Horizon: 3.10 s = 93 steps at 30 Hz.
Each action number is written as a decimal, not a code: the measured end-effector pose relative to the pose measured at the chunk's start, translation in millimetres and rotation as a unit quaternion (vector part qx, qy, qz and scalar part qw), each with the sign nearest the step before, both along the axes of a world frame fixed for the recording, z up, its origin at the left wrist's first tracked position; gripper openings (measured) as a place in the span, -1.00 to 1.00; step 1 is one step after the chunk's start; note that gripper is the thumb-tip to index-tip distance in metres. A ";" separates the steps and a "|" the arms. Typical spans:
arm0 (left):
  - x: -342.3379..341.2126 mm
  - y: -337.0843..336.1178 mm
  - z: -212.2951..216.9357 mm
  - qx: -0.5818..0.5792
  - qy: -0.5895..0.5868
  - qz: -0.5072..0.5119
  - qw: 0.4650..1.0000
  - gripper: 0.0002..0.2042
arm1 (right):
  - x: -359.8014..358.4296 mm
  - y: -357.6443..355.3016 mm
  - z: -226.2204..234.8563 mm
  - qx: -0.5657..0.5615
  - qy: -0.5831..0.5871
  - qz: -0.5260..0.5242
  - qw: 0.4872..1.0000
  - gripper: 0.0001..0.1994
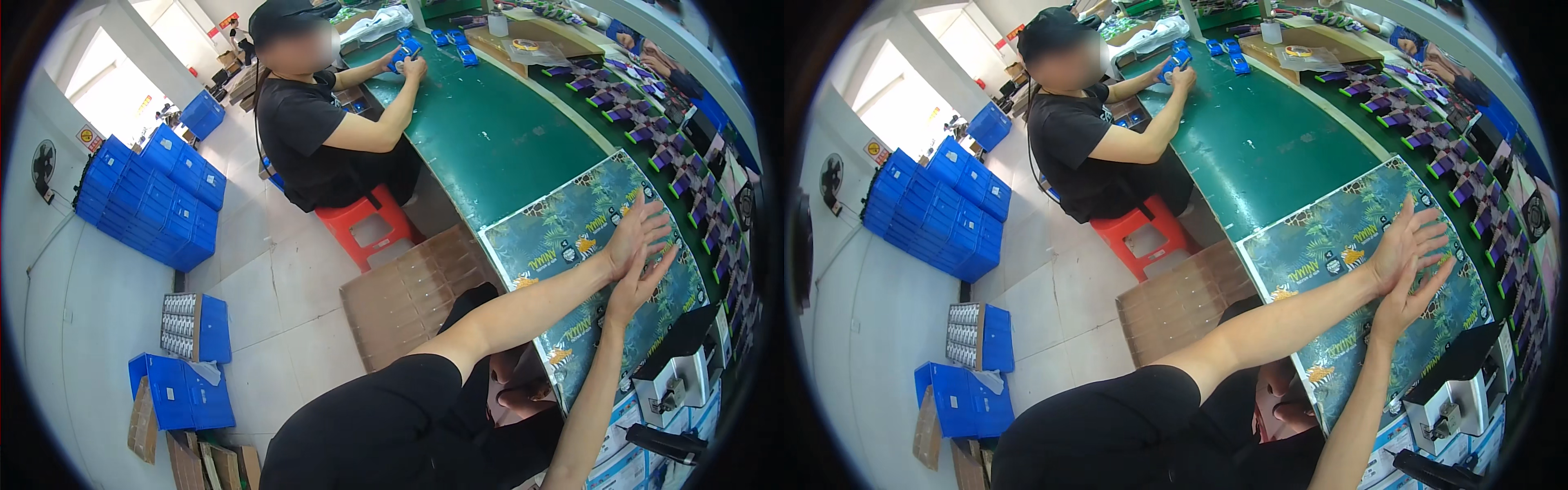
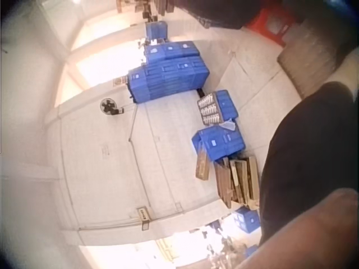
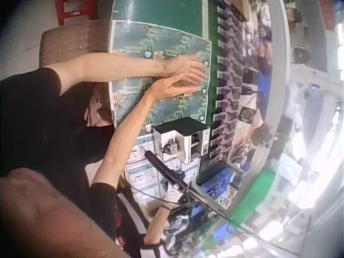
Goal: Assembling components of toy cars and using an electric screwdriver to secure them on a production line.
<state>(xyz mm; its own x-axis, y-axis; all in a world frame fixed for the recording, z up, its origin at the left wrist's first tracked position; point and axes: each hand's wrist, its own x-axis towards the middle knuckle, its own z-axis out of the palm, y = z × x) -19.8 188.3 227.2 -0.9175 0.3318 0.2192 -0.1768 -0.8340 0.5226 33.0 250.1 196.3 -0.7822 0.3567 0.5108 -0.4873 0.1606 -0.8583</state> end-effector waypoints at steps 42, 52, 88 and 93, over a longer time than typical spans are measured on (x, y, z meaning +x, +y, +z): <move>21.2 6.2 12.8 -0.171 0.096 0.050 0.979 -0.61 | -4.4 22.5 -5.4 0.090 -0.114 0.004 0.989 -0.77; -6.4 0.1 3.5 -0.302 0.029 0.279 0.911 -0.49 | 53.8 32.6 74.1 0.194 -0.096 -0.089 0.972 -0.81; 80.8 351.5 87.7 -0.764 0.491 -0.363 0.209 -0.24 | 301.4 249.6 83.4 -0.096 0.077 -0.263 0.957 -0.73; 89.7 338.9 99.8 -0.695 0.562 -0.323 0.312 -0.23 | 299.1 244.8 87.8 -0.124 0.092 -0.285 0.946 -0.70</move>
